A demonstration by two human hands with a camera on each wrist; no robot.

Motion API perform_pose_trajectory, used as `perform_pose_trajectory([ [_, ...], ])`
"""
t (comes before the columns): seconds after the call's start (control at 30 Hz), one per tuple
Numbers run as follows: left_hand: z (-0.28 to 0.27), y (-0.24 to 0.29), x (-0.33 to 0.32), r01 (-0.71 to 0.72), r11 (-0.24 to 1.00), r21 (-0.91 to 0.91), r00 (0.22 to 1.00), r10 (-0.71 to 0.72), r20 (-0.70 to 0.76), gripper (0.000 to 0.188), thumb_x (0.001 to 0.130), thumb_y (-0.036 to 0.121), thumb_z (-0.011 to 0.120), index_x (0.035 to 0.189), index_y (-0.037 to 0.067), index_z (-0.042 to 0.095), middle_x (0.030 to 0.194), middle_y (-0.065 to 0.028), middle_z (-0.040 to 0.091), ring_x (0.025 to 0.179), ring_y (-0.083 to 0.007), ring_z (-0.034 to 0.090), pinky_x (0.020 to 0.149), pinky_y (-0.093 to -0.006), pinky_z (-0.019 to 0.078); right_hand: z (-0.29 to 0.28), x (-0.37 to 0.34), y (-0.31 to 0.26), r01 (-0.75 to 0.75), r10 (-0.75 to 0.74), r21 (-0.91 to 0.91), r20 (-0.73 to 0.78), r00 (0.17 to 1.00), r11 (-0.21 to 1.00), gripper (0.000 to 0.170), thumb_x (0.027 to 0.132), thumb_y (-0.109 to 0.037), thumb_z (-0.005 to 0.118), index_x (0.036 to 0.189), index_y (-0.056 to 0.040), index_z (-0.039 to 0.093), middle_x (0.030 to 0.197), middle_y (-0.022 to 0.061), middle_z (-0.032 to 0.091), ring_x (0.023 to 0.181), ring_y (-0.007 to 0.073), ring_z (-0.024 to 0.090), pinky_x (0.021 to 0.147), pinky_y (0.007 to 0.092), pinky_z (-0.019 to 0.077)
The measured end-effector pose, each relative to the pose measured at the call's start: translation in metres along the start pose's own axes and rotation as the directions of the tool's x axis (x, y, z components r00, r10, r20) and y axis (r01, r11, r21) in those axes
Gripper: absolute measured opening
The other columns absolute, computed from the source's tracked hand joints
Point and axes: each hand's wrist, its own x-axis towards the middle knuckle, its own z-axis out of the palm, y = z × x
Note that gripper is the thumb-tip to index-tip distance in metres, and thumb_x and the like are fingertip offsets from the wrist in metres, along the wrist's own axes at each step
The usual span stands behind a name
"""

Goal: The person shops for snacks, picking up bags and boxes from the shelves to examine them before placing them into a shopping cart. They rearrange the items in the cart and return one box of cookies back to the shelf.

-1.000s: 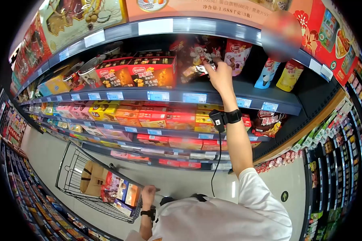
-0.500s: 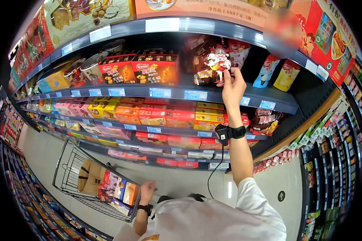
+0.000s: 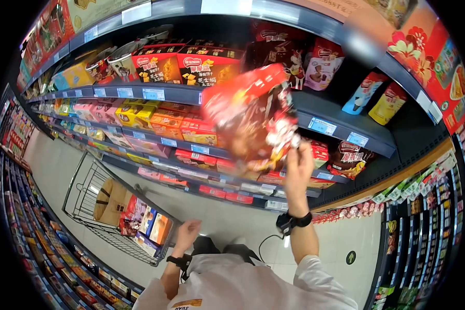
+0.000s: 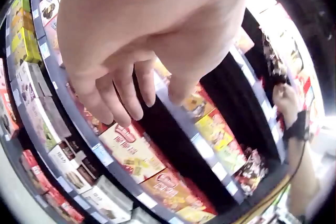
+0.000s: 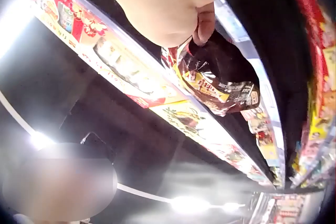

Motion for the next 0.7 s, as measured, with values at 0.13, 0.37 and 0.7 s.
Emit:
perform_pose_trajectory([
  [0.13, -0.008, 0.098, -0.011, -0.032, 0.923, -0.383, 0.991, 0.078, 0.105, 0.059, 0.089, 0.003, 0.065, 0.142, 0.003, 0.04, 0.13, -0.0115, 0.058, 0.117, -0.0183, 0.058, 0.097, -0.033, 0.0486, 0.022, -0.051, 0.028, -0.096, 0.105, -0.047, 0.249, 0.963, 0.994, 0.017, 0.102, -0.02, 0.056, 0.097, -0.0039, 0.056, 0.084, -0.002, 0.054, 0.077, 0.0057, 0.049, 0.067, 0.0238, 0.0423],
  [0.37, -0.032, 0.157, -0.006, -0.008, 0.961, -0.276, 0.987, -0.036, -0.157, 0.05, 0.089, 0.001, 0.059, 0.137, 0.0, 0.042, 0.122, -0.0081, 0.058, 0.113, -0.0156, 0.055, 0.098, -0.0322, 0.0448, 0.09, -0.158, 0.086, -0.329, 0.331, -0.103, 0.539, 0.775, 0.939, 0.005, 0.094, -0.004, 0.058, 0.096, 0.0013, 0.058, 0.083, 0.0081, 0.057, 0.07, 0.0139, 0.057, 0.062, 0.0293, 0.0459],
  [0.7, -0.153, 0.066, -0.016, -0.164, 0.98, 0.114, 0.915, 0.194, -0.354, 0.032, 0.082, 0.007, 0.075, 0.112, 0.003, 0.064, 0.106, -0.0121, 0.07, 0.093, -0.0256, 0.069, 0.083, -0.034, 0.0531, 0.2, -0.194, 0.115, -0.176, 0.647, -0.63, 0.681, 0.343, 0.756, 0.02, 0.089, -0.014, 0.067, 0.104, -0.0001, 0.069, 0.072, 0.0128, 0.068, 0.064, 0.0167, 0.067, 0.06, 0.0331, 0.0518],
])
